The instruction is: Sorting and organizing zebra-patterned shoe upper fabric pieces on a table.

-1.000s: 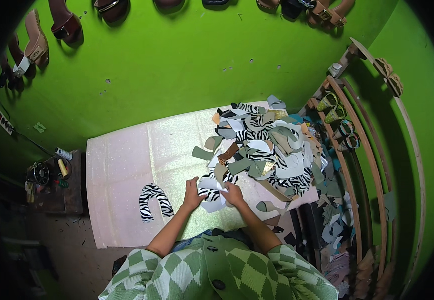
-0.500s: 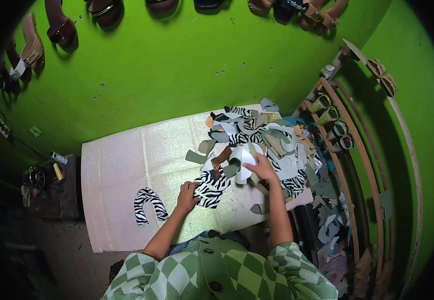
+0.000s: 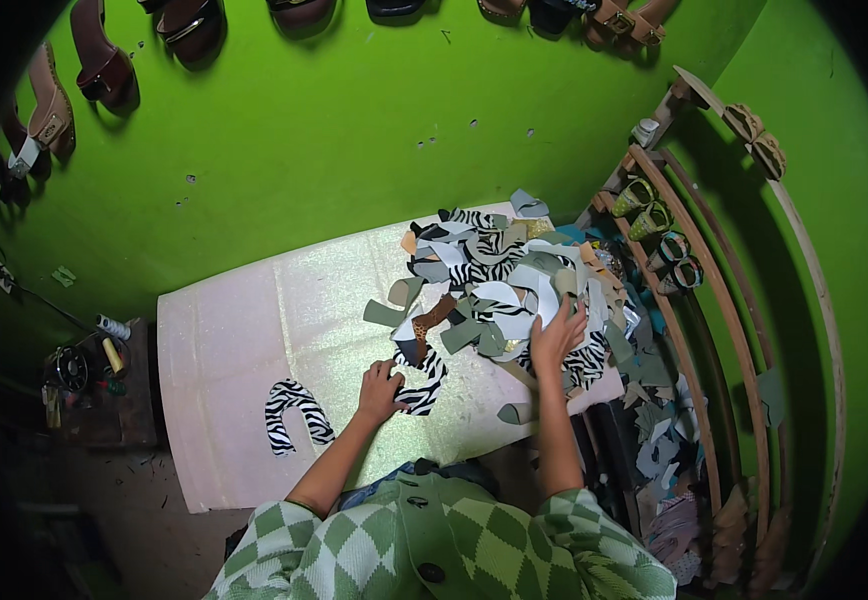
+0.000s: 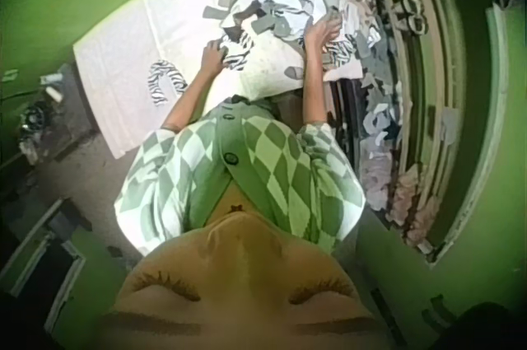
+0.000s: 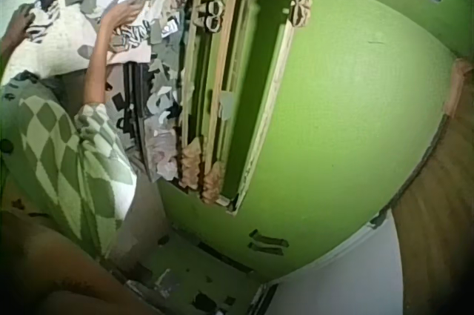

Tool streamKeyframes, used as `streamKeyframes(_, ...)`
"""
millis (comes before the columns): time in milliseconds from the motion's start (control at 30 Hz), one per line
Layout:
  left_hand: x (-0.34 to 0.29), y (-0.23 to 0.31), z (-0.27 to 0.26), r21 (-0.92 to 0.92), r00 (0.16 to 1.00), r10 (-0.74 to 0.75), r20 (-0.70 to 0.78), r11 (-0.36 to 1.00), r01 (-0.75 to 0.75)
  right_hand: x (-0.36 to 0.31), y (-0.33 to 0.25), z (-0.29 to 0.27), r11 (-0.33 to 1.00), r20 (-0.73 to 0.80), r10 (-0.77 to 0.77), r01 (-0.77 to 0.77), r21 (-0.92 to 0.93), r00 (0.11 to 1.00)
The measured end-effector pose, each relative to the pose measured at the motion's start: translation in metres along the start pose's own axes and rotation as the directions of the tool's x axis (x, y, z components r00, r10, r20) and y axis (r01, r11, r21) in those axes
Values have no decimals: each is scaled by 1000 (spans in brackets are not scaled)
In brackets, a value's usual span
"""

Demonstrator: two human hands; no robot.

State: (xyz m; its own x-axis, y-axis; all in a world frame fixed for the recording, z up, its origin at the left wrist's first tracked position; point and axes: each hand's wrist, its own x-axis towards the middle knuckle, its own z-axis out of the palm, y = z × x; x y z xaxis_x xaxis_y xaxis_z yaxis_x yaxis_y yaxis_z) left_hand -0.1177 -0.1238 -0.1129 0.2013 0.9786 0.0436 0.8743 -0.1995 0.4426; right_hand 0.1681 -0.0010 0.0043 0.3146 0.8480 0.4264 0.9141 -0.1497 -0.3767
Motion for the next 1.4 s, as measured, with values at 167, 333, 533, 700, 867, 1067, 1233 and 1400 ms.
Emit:
streamKeyframes(167, -10, 2, -5, 47, 1000, 7, -7, 999, -6, -66, -19, 22, 965, -36, -102, 108, 238, 994)
streamKeyframes(333, -15, 14, 0, -14, 999, 11, 53, 1000, -10, -151, -6, 99, 887, 505, -128, -129, 443, 853)
streamKeyframes(533, -21, 8, 0, -164, 982, -33, 186, 984, 64, -178, -45, 98, 950, 660, -65, -157, 271, 748)
streamKeyframes(700, -14, 1, 1, -262, 992, -104, -72, 962, 82, -185, -50, 104, 933, 652, -117, -142, 330, 749)
streamKeyframes(867, 3, -19, 1, -82, 985, -50, -162, 996, 37, -186, -54, 105, 953, 683, -152, -78, 294, 714)
streamKeyframes(1067, 25, -7, -11, -43, 999, 44, -6, 998, -44, -185, -32, 119, 857, 578, -376, 34, 515, 724)
streamKeyframes(1233, 23, -4, -13, -28, 982, 8, -190, 1000, -13, -161, -23, 115, 685, 720, -322, -374, 625, 615)
streamKeyframes(1400, 21, -2, -25, -249, 955, -155, -254, 964, 90, -122, -6, 115, 557, 748, -555, -505, 659, 364)
